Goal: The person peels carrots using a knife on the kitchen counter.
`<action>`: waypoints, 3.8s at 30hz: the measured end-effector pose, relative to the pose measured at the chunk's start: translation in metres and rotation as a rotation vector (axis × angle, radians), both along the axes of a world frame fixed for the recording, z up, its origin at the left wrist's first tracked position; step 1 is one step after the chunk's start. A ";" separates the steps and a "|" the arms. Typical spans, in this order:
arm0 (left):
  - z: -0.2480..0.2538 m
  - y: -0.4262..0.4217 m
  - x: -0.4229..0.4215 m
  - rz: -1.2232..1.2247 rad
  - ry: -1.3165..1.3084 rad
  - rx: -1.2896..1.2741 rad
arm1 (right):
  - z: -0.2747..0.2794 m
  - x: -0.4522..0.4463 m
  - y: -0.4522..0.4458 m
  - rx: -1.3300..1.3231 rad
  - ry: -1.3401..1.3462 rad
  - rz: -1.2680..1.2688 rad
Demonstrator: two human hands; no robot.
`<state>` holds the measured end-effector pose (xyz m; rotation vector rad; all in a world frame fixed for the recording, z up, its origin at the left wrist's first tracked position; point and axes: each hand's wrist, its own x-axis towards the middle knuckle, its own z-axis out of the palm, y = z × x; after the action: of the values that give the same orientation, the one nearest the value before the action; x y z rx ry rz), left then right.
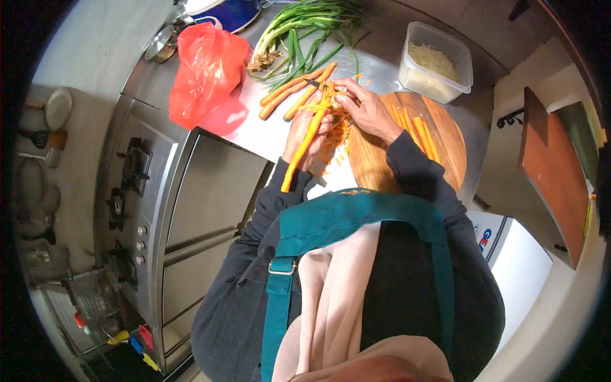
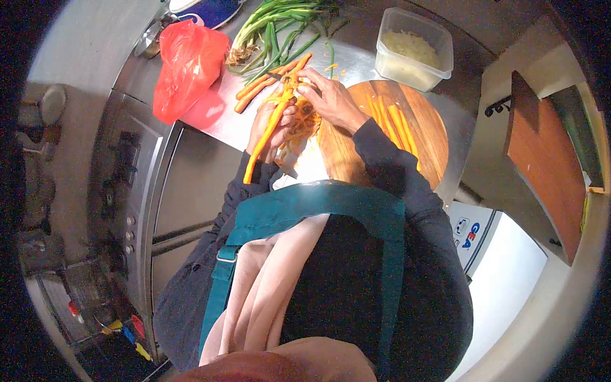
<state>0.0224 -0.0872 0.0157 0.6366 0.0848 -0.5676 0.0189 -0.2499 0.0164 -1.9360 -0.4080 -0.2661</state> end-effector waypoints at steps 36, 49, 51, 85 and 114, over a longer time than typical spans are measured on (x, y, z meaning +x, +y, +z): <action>-0.002 -0.009 0.018 0.200 -0.074 0.147 | 0.014 -0.055 0.017 -0.226 0.087 0.046; -0.003 -0.007 0.014 0.110 0.035 0.026 | 0.018 -0.048 0.009 -0.288 0.093 0.050; 0.000 -0.014 0.011 0.169 0.028 0.054 | 0.016 -0.042 0.006 -0.259 0.082 0.041; 0.006 -0.007 -0.004 0.049 0.004 0.113 | -0.013 0.013 -0.024 -0.173 0.094 -0.131; 0.007 -0.017 0.014 0.211 0.016 0.116 | 0.013 -0.043 0.006 -0.257 0.055 -0.010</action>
<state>0.0366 -0.1040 0.0227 0.7260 0.1989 -0.3657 -0.0238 -0.2438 0.0292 -2.1923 -0.4129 -0.1726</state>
